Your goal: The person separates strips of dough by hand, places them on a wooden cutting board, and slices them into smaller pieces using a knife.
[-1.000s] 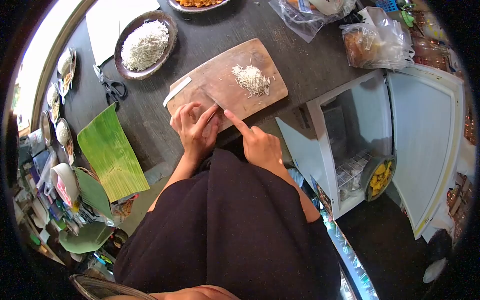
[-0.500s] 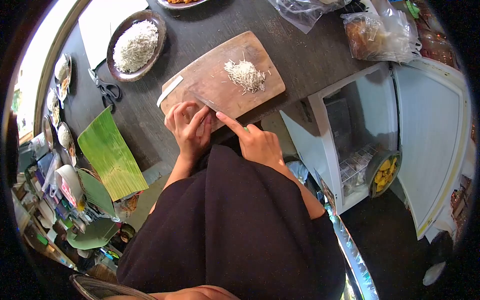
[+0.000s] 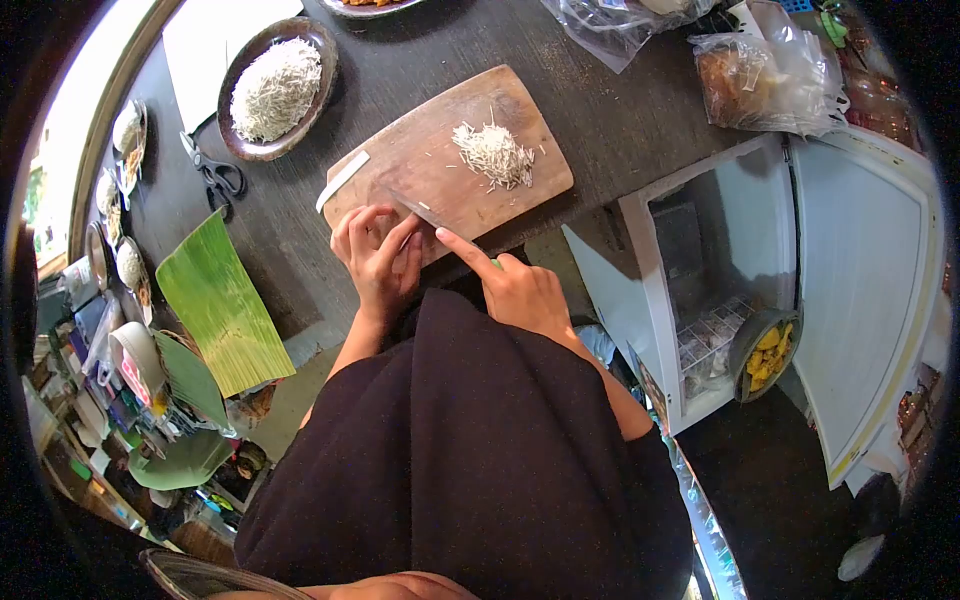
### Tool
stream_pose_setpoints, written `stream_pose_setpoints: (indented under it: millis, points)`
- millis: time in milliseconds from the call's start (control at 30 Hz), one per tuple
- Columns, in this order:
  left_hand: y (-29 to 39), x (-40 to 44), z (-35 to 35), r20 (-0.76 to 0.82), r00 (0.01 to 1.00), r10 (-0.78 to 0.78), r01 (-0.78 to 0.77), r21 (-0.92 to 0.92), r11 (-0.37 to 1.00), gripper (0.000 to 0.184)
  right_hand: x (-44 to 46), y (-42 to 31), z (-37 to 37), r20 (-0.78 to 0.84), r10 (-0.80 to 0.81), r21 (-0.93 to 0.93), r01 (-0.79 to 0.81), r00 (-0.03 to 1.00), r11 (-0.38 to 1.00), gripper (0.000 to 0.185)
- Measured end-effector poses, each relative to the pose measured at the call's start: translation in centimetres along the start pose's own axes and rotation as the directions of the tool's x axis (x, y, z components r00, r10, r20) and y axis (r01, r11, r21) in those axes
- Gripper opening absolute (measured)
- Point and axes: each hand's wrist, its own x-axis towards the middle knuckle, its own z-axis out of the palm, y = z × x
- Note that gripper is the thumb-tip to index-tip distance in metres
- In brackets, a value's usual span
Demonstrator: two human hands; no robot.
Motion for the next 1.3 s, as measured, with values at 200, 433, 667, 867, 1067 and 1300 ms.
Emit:
stream_pose_setpoints:
  millis: [200,433,667,867,1067,1300]
  points:
    - [-0.1,0.0,0.0,-0.004,1.0,0.004,-0.004,-0.008,1.0,0.026,0.0,-0.6,1.1,-0.04,0.033,-0.117,-0.038,0.999,0.992,0.082]
    - [0.1,0.1,-0.2,0.007,1.0,-0.002,0.002,-0.008,1.0,0.026,0.3,0.7,3.0,-0.141,-0.063,-0.128,0.044,0.988,0.991,0.082]
    - [0.3,0.2,-0.3,0.011,1.0,-0.001,0.001,-0.006,1.0,0.029,-0.2,0.6,0.6,-0.129,0.024,-0.017,-0.027,0.991,0.999,0.079]
    - [0.0,0.0,-0.1,-0.011,1.0,0.001,-0.001,0.014,1.0,0.026,-0.5,0.4,0.3,-0.011,0.031,0.038,-0.031,0.999,0.999,0.079]
    - [-0.2,-0.1,0.1,-0.021,1.0,-0.006,0.006,0.012,1.0,0.027,-0.7,0.0,-0.2,0.004,0.04,0.038,-0.041,0.999,0.998,0.078]
    - [-0.3,-0.3,0.4,-0.044,0.999,-0.007,0.006,-0.018,1.0,0.028,-0.7,-0.5,0.5,-0.021,0.053,-0.053,-0.054,0.998,0.997,0.081]
